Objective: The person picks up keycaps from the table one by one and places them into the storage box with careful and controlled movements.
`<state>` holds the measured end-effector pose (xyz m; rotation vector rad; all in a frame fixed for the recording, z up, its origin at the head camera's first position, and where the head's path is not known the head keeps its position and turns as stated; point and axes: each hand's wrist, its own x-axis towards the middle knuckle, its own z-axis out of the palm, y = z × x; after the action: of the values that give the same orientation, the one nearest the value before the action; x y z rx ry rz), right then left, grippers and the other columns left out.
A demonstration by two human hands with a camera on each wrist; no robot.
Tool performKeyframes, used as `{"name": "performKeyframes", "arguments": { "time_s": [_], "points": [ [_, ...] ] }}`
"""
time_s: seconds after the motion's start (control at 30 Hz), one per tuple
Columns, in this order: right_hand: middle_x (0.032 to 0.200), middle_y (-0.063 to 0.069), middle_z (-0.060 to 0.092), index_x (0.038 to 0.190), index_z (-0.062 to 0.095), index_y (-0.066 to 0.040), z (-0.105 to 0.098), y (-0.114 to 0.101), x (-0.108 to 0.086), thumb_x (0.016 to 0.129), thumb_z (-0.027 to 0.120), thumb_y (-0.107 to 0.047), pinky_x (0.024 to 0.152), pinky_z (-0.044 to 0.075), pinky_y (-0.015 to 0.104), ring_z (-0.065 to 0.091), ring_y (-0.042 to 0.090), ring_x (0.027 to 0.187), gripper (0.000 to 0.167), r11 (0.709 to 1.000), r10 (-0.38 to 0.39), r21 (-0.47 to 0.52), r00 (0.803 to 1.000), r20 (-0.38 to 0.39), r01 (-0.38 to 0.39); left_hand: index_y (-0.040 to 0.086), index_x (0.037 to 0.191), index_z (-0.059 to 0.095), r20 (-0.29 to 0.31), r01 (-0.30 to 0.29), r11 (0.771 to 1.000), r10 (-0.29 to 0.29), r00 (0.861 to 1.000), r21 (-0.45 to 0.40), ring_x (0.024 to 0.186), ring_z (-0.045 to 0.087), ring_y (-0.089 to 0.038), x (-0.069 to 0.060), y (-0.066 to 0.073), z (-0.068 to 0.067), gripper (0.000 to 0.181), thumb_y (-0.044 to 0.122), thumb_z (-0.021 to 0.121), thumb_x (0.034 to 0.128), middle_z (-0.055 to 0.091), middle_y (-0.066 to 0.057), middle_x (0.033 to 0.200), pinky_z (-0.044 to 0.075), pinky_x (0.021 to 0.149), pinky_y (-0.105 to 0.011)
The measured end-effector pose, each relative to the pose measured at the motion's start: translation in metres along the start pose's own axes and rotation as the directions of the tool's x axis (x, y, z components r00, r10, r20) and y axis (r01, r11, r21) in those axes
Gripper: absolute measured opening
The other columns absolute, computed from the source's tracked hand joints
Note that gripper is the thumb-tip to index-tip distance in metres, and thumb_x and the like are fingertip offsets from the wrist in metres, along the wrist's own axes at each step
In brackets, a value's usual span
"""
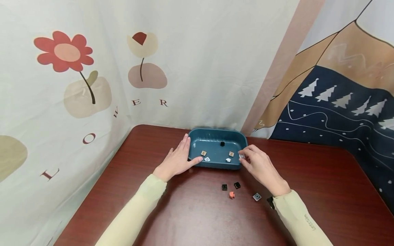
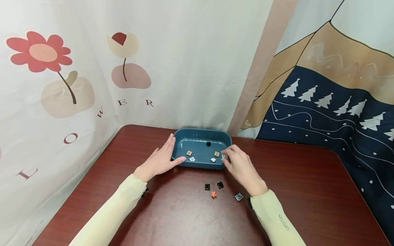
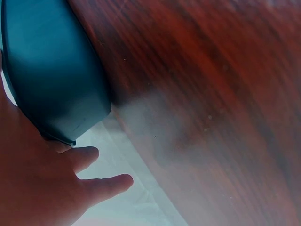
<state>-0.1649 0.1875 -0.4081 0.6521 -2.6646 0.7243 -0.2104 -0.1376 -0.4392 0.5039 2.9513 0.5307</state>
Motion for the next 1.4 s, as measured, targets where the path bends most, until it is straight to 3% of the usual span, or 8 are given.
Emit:
{"name": "performKeyframes", "arguments": {
  "time_s": [0.27, 0.47, 0.67, 1.1, 1.23, 1.4],
  "points": [
    [0.104, 0.015, 0.068, 0.11, 0.077, 0.003, 0.012, 0.0, 0.017, 0.088, 0.081, 0.0, 0.075, 0.061, 0.04, 0.07, 0.024, 0.087, 0.022, 0.994, -0.033, -0.106, 0.999, -0.006, 0.033, 0.005, 0.166, 0.004, 0.006, -0.001, 1.0, 0.001, 1.0, 0.005, 0.158, 0.015, -0.026, 0.0, 0.002, -0.001, 0.114, 0.083, 0.042, 0.0928, -0.004, -0.007, 0.174, 0.024, 0.117, -0.068],
    [0.1, 0.015, 0.068, 0.107, 0.077, 0.004, 0.017, -0.001, 0.031, 0.088, 0.08, 0.002, 0.072, 0.061, 0.038, 0.069, 0.024, 0.082, 0.02, 0.99, 0.002, -0.141, 0.996, 0.088, 0.011, 0.004, 0.166, 0.004, 0.011, 0.002, 1.0, -0.002, 1.0, 0.006, 0.158, 0.017, -0.026, 0.0, 0.004, -0.002, 0.112, 0.081, 0.042, 0.0938, -0.005, -0.006, 0.174, 0.024, 0.118, -0.067],
    [0.087, 0.012, 0.066, 0.102, 0.079, 0.002, 0.023, 0.002, 0.042, 0.091, 0.077, 0.0, 0.067, 0.058, 0.034, 0.063, 0.021, 0.075, 0.012, 0.985, 0.032, -0.174, 0.979, 0.201, 0.003, 0.004, 0.166, 0.004, 0.017, 0.003, 1.0, -0.003, 1.0, 0.002, 0.158, 0.017, -0.026, 0.0, 0.006, -0.001, 0.113, 0.082, 0.042, 0.0934, -0.005, -0.006, 0.174, 0.024, 0.118, -0.066],
    [0.09, 0.01, 0.07, 0.098, 0.081, -0.002, 0.026, 0.007, 0.053, 0.094, 0.074, -0.004, 0.072, 0.059, 0.037, 0.063, 0.019, 0.077, 0.008, 0.987, 0.081, -0.16, 0.944, 0.319, -0.031, 0.005, 0.166, 0.003, 0.026, -0.003, 1.0, 0.003, 1.0, -0.003, 0.159, 0.015, -0.026, 0.001, 0.008, -0.001, 0.113, 0.082, 0.042, 0.0937, -0.007, -0.006, 0.174, 0.024, 0.118, -0.066],
    [0.094, 0.013, 0.07, 0.107, 0.079, 0.001, 0.024, 0.006, 0.049, 0.096, 0.075, -0.011, 0.072, 0.059, 0.038, 0.066, 0.022, 0.081, 0.017, 0.985, 0.061, -0.174, 0.961, 0.268, -0.014, 0.005, 0.166, 0.004, 0.019, -0.004, 1.0, 0.005, 1.0, -0.007, 0.158, 0.018, -0.027, 0.001, 0.007, 0.0, 0.112, 0.081, 0.043, 0.0938, -0.005, -0.007, 0.174, 0.024, 0.118, -0.066],
    [0.111, 0.018, 0.071, 0.123, 0.073, 0.002, 0.013, 0.001, 0.036, 0.098, 0.074, -0.023, 0.082, 0.06, 0.045, 0.071, 0.029, 0.095, 0.035, 0.989, 0.063, -0.141, 0.99, 0.123, -0.045, 0.005, 0.166, 0.003, 0.01, 0.001, 1.0, -0.001, 1.0, -0.001, 0.158, 0.019, -0.027, -0.001, 0.002, 0.0, 0.112, 0.081, 0.043, 0.0941, -0.005, -0.007, 0.174, 0.025, 0.118, -0.066]
  ]
}}
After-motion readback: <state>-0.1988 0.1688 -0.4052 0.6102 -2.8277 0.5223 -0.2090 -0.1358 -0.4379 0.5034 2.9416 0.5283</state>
